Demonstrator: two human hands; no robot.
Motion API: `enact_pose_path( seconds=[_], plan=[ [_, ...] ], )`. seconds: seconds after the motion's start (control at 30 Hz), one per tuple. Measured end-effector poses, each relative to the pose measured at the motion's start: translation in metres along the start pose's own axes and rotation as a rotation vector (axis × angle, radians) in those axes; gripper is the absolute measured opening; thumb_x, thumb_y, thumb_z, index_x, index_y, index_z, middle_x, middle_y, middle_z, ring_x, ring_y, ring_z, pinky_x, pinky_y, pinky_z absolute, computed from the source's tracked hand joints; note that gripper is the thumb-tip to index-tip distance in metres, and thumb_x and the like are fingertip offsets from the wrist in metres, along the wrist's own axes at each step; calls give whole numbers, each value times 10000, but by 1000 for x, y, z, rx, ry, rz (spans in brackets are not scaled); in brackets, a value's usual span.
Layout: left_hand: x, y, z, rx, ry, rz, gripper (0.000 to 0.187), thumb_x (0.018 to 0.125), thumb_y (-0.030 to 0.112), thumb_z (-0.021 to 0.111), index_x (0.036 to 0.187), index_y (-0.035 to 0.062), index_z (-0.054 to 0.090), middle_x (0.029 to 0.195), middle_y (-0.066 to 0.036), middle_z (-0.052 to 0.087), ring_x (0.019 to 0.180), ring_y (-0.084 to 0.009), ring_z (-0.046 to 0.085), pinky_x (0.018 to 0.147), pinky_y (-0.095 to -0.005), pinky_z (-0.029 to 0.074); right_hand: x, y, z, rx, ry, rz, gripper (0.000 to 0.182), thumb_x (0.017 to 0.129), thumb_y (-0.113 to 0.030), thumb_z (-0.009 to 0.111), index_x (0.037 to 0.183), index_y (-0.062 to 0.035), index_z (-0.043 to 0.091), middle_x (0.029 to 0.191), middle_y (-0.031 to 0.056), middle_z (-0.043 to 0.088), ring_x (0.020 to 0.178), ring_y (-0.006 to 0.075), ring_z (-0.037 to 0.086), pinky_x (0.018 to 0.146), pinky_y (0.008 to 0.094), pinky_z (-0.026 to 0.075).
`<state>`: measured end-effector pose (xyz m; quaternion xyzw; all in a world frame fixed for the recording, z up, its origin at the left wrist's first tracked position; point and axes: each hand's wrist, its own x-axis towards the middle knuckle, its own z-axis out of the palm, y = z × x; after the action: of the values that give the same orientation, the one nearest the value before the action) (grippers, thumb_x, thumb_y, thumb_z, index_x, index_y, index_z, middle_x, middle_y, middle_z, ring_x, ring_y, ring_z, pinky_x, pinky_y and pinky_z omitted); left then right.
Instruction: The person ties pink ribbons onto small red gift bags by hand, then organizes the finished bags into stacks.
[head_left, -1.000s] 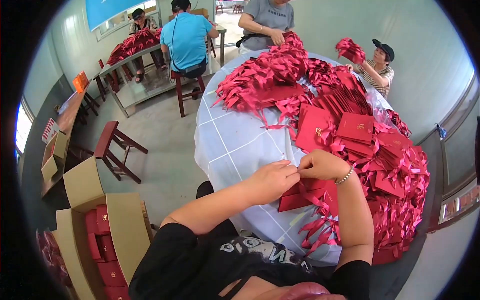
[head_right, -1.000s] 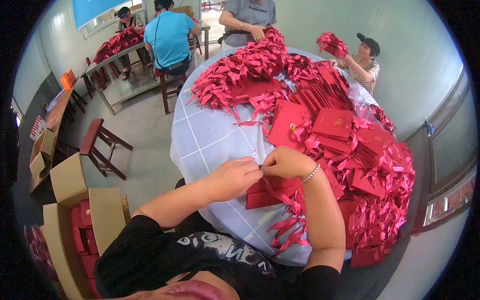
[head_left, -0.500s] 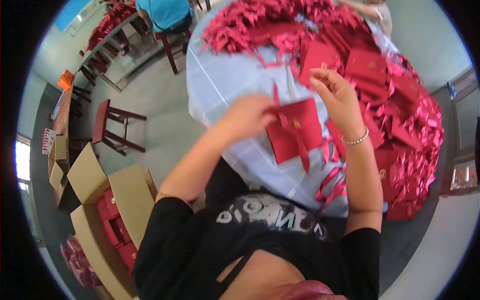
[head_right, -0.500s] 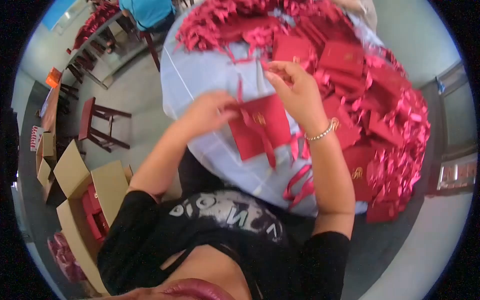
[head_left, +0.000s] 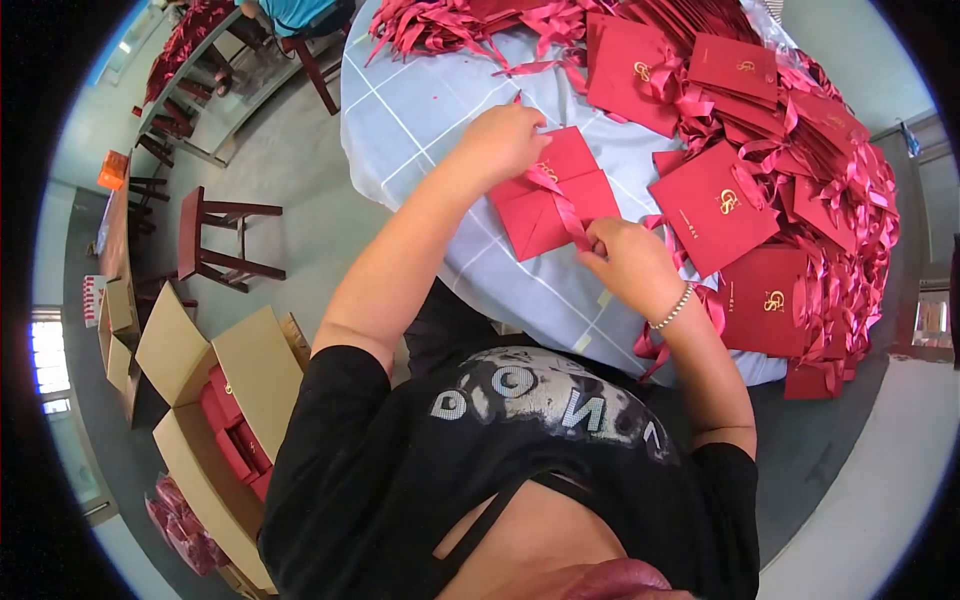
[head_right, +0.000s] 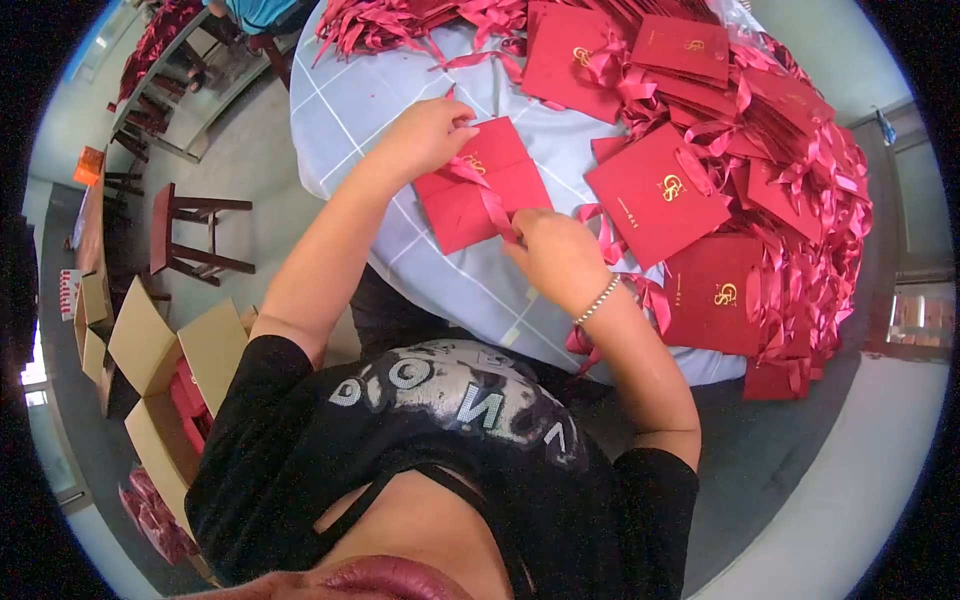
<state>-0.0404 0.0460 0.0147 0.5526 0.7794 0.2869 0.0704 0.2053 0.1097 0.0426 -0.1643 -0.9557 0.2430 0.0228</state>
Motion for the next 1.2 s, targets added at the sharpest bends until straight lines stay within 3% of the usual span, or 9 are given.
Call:
enact_pose_path(
  seconds=[0.07,0.13,0.17,0.3,0.4,0.6,0.8,0.97,1.2],
  plan=[
    [15,-9,4,-83,-128,-47,240,813,182,744,968,4,702,855,-123,704,768,-257,661,725,-362,517,1,8,2,51,-34,37,179,829,-209,699,874,-52,626,835,151,644,783,366,644,664,461,517],
    [23,-15,0,-229,-298,-123,229,791,159,773,938,-3,702,793,-101,700,715,-200,649,685,-328,508,-1,8,-5,-55,259,-62,123,839,-170,674,866,-61,625,825,134,632,753,351,639,635,449,518],
    [25,-19,-1,-260,-326,-129,226,782,149,782,928,-4,702,790,-92,696,714,-180,642,676,-318,503,-1,7,-9,-106,405,-114,94,844,-150,662,862,-65,625,820,126,627,738,344,637,620,443,518],
    [26,-15,-13,-334,-400,-155,224,762,143,803,896,-3,697,776,-73,688,704,-146,630,649,-298,491,5,15,-25,-450,566,-35,67,863,-146,652,876,-82,639,803,99,618,701,290,639,570,393,512],
    [24,-13,-11,-308,-356,-113,236,751,155,812,878,0,688,765,-76,688,698,-150,632,635,-301,492,9,17,-26,-394,625,28,97,877,-118,651,966,-83,672,878,119,661,739,288,654,568,359,515],
    [20,-6,-13,-232,-340,-128,241,735,143,822,872,6,678,734,-62,674,655,-144,616,600,-303,483,29,26,-8,635,654,0,168,918,-28,634,1080,-12,674,988,85,715,795,155,680,675,285,533],
    [16,0,-17,-471,-385,-174,188,770,90,791,892,7,675,720,-15,638,641,-102,575,581,-281,463,36,22,-24,1289,695,136,184,939,-35,640,1120,-2,621,942,57,679,856,124,663,770,254,541],
    [6,14,-28,-513,-285,-27,140,832,73,736,925,4,659,754,6,620,685,-77,555,626,-254,454,36,28,-24,1344,437,175,158,964,-60,615,1108,1,636,922,53,681,838,120,649,740,241,520],
    [-15,39,-38,-472,-197,-64,117,883,66,675,972,-1,636,774,2,621,722,-77,547,659,-256,458,37,15,-11,1235,465,134,112,958,-38,614,1051,11,652,942,65,704,766,84,607,699,221,493]
  ],
)
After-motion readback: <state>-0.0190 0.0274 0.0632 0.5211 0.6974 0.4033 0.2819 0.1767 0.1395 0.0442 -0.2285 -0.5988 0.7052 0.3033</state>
